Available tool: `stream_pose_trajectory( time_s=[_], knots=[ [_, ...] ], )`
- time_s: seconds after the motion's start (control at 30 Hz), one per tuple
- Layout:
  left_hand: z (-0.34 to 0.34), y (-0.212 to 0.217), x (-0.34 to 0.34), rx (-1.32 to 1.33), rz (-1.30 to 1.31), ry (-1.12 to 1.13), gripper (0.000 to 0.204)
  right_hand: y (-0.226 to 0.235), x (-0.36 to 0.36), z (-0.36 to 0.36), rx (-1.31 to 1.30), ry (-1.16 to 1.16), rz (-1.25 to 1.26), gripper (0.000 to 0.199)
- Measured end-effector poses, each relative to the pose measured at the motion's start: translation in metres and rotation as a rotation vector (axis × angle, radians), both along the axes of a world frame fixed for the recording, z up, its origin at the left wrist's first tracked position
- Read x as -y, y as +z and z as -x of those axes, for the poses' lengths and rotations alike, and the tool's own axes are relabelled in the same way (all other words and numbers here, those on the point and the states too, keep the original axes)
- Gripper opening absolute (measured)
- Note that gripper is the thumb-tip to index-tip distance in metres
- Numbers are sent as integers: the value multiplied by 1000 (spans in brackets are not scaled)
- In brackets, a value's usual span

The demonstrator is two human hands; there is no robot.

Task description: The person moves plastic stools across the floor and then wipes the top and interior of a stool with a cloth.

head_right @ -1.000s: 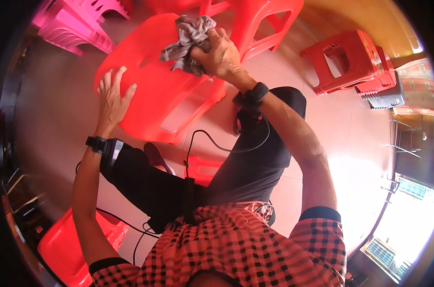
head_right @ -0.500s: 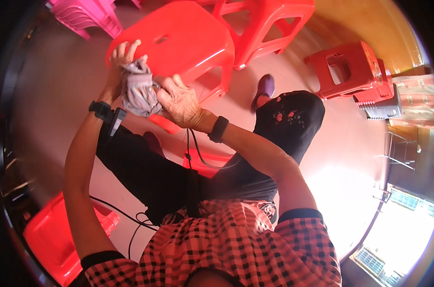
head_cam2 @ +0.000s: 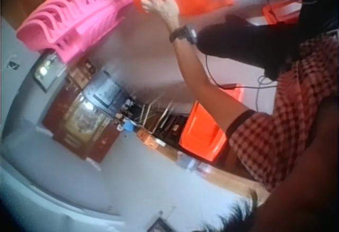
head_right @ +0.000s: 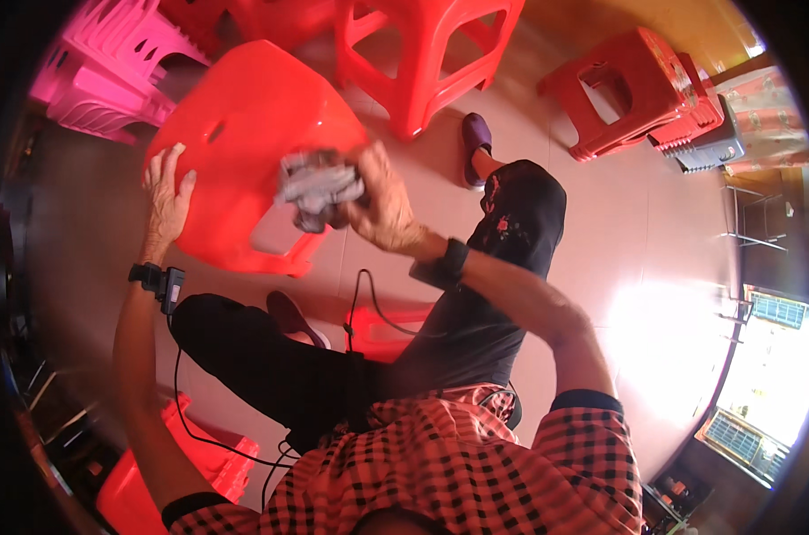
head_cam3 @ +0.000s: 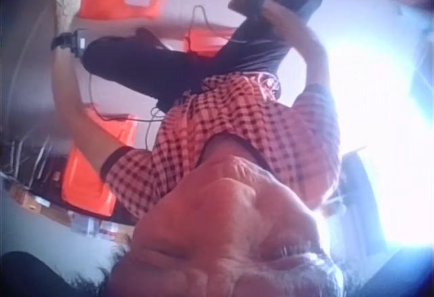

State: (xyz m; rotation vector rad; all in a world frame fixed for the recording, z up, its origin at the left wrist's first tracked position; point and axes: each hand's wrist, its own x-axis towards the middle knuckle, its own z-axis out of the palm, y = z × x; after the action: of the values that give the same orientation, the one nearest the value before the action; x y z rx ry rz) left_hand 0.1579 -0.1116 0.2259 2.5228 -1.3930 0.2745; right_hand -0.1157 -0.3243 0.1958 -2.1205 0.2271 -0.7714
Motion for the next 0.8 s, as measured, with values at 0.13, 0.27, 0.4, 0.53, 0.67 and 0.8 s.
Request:
stream_pose_trajectory(
  time_s=[0.13,0.27,0.4,0.53,0.67,0.8],
  knots=[
    [-6,3,-4,-16,-8,-7,46,37,38,-46,210,-101,-164,46],
    [-1,7,-4,-5,14,-43,45,12,42,-67,38,-87,-487,38],
    [7,23,-7,17,-8,-52,44,-26,34,-79,446,-265,-435,29],
    [13,29,-8,-33,35,-42,44,-118,53,-64,127,-415,-796,20],
    [21,41,-17,-30,12,-37,43,-187,59,-46,-109,-392,-892,17],
    [24,43,-20,-46,44,-59,43,-232,62,-39,-453,-579,-907,19]
  ],
)
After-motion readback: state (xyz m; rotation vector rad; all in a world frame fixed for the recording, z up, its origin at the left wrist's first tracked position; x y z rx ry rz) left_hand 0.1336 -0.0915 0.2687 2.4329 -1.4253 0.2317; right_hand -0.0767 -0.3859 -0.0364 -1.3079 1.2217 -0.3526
